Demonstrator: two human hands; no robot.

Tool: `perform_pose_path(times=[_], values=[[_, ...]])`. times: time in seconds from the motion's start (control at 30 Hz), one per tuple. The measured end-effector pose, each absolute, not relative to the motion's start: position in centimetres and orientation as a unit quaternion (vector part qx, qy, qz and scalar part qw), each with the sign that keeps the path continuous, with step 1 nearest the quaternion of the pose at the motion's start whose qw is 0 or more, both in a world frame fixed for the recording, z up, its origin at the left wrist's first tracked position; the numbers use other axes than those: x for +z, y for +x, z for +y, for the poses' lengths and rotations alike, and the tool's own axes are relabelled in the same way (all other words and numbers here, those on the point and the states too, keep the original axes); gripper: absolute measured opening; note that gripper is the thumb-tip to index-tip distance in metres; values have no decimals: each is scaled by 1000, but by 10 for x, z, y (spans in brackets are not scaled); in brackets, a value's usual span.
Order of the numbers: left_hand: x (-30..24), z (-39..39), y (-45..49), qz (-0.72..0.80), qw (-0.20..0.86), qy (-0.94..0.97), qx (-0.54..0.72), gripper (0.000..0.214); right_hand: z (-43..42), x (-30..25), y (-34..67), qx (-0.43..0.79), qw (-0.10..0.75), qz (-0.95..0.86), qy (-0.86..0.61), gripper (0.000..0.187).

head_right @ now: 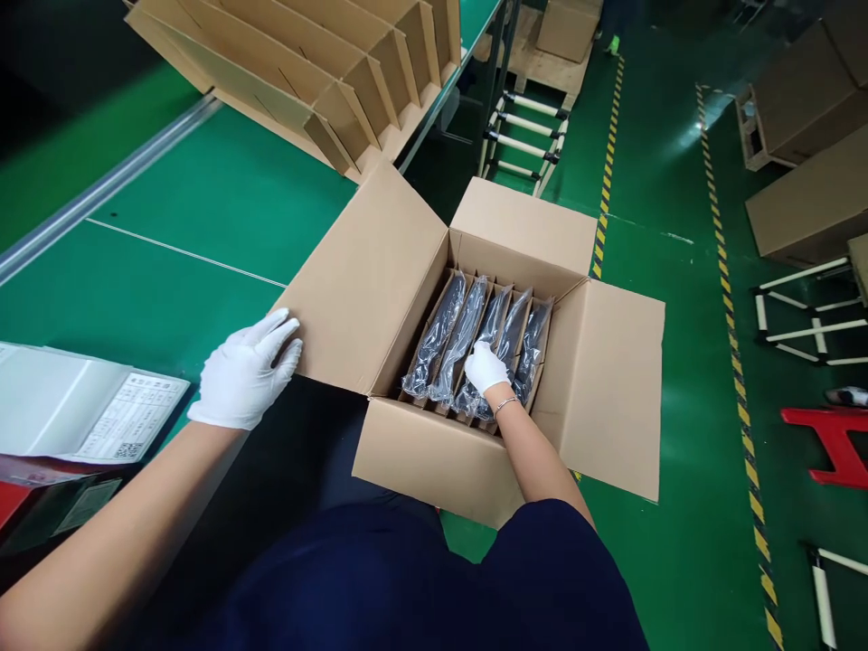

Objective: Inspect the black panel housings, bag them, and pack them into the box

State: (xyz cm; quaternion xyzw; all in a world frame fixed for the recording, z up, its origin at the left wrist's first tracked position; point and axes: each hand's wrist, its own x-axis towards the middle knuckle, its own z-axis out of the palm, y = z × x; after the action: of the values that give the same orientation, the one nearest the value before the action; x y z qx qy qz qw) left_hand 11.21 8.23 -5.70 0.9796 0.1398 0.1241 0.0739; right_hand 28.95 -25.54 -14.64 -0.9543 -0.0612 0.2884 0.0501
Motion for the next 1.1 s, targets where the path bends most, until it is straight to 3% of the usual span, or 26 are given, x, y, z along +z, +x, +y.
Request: perform_pose_path(times=[0.17, 0.43, 0.77, 1.1], values=[[-56, 82, 112, 148, 65, 981, 112, 38, -299, -147, 296, 287, 32, 8, -957, 50], [-55, 82, 111, 152, 132, 972, 123, 33, -343, -157, 285, 315, 78, -47, -945, 51], [-46, 77, 112, 166, 84, 979, 84, 37, -332, -174, 270, 312, 50, -57, -947, 59], [-49, 78, 112, 157, 71, 982, 80, 37, -310, -192, 293, 333, 6, 24, -942, 46]])
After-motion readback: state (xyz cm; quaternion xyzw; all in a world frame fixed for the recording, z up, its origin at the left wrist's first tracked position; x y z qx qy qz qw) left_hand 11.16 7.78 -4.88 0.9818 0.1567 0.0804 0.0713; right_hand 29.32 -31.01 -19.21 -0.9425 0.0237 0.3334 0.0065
